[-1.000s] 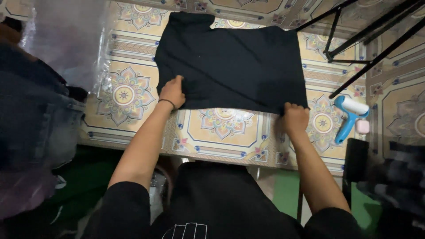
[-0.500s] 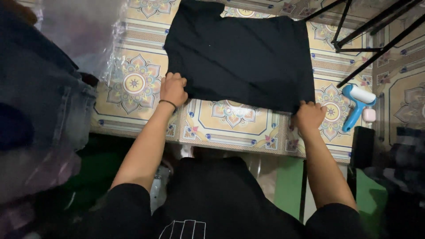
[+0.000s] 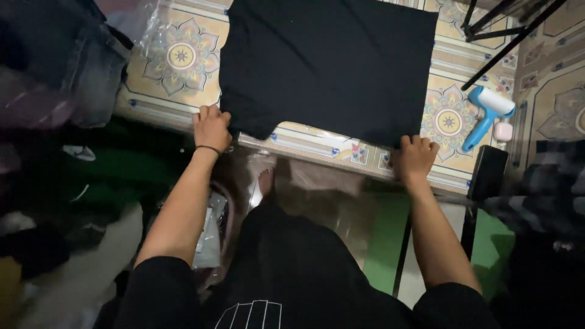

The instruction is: Using a lint roller to remove lint and debris from a black t-shirt and then folding it.

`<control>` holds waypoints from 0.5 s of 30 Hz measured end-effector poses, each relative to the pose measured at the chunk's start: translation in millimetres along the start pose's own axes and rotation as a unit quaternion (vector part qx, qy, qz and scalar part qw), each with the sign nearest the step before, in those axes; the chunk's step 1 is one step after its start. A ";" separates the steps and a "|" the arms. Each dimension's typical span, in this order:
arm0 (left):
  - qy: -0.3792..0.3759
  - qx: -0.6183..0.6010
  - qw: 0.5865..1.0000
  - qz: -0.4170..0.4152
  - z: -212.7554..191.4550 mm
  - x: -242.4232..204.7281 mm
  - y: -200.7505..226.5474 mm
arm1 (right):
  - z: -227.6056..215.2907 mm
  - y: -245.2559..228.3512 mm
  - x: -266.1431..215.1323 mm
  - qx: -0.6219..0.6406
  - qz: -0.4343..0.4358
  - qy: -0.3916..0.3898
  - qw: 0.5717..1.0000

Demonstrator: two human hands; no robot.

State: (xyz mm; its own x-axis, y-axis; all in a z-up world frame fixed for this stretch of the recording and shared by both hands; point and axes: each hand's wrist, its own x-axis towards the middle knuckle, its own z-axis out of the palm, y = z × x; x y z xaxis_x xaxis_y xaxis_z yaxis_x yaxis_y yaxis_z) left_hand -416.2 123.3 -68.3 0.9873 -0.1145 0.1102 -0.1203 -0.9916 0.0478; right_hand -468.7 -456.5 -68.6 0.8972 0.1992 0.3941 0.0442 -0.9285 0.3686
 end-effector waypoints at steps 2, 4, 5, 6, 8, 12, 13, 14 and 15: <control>-0.053 0.051 0.997 -0.026 -11.6 -17.4 3.9 | 18.9 -0.2 -14.5 0.013 -0.013 0.008 1.000; -0.051 0.053 0.997 -0.029 -20.1 -35.7 9.5 | -2.9 -4.9 -22.1 0.025 0.002 -0.014 1.000; -0.052 0.055 0.997 -0.032 -23.6 -45.7 12.0 | -13.4 -7.9 -26.8 0.038 0.015 -0.039 0.998; -0.052 0.056 0.997 -0.032 -17.6 -48.9 12.5 | -17.4 -6.0 -27.9 0.038 0.015 -0.039 0.998; -0.153 0.051 0.987 -0.008 -5.2 -56.6 12.2 | -26.3 -4.0 -32.5 0.050 0.038 -0.102 0.993; -0.328 0.033 0.943 -0.051 -18.5 -49.8 29.1 | -42.5 4.6 -29.7 0.094 0.041 -0.240 0.965; -0.363 -0.002 0.928 -0.080 -34.6 -46.2 35.8 | -51.8 3.1 -20.7 0.093 0.042 -0.332 0.938; -0.398 -0.037 0.910 -0.109 -50.9 -42.4 42.4 | -61.1 1.5 -11.5 0.091 0.043 -0.422 0.901; -0.396 -0.037 0.911 -0.107 -69.3 -32.4 55.9 | -58.7 0.9 -5.6 0.090 0.045 -0.420 0.902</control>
State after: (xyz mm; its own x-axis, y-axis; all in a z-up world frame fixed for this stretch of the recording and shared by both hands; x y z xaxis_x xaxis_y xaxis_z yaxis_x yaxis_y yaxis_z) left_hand -462.1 75.8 -0.3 0.7508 0.0438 -0.6591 0.1049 -0.9930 0.0535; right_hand -499.4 -440.0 -21.1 0.9133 -0.1177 -0.3900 -0.0434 -0.9800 0.1941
